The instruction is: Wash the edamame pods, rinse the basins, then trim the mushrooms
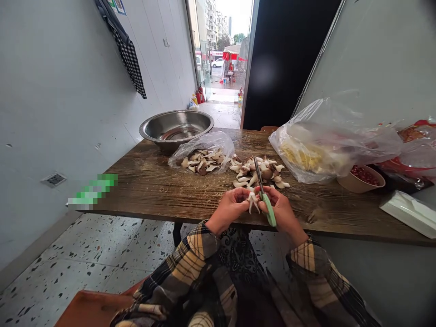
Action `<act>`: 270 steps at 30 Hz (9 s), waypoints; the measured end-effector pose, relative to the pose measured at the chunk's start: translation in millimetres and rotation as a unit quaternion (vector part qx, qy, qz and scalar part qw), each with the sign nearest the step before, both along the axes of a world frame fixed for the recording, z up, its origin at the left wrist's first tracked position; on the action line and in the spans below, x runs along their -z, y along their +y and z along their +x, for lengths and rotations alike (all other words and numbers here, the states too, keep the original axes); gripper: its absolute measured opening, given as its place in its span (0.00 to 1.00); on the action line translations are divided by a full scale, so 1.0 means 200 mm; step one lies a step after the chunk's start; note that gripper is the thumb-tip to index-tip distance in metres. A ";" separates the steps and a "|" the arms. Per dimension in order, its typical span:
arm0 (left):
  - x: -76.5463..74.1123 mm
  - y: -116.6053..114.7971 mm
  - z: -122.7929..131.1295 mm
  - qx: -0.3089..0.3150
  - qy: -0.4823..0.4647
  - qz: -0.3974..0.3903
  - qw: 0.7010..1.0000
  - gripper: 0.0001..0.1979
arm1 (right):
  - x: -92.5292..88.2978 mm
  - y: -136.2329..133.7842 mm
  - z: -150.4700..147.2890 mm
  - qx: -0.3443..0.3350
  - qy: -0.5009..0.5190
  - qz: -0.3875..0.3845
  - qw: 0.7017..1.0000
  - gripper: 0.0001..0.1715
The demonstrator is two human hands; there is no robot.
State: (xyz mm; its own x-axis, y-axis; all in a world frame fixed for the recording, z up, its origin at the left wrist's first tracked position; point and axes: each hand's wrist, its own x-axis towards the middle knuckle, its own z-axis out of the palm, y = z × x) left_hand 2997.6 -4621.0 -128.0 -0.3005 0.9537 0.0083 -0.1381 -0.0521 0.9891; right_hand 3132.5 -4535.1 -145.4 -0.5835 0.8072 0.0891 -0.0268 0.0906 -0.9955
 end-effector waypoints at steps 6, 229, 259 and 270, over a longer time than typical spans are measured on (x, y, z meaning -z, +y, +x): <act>0.00 0.00 -0.09 -0.051 0.012 0.006 0.999 0.06 | 0.00 0.03 0.04 -0.005 0.019 -0.078 0.997 0.27; -0.02 0.00 0.02 -0.057 0.096 0.024 0.993 0.08 | -0.02 -0.05 0.01 0.029 -0.033 0.151 0.988 0.33; -0.05 0.00 0.03 0.057 0.049 -0.012 0.997 0.14 | -0.01 -0.02 0.07 0.035 0.050 -0.087 0.994 0.32; -0.09 0.11 -0.27 -0.131 0.231 0.017 0.964 0.10 | 0.11 0.10 0.16 0.122 0.095 -0.106 0.982 0.30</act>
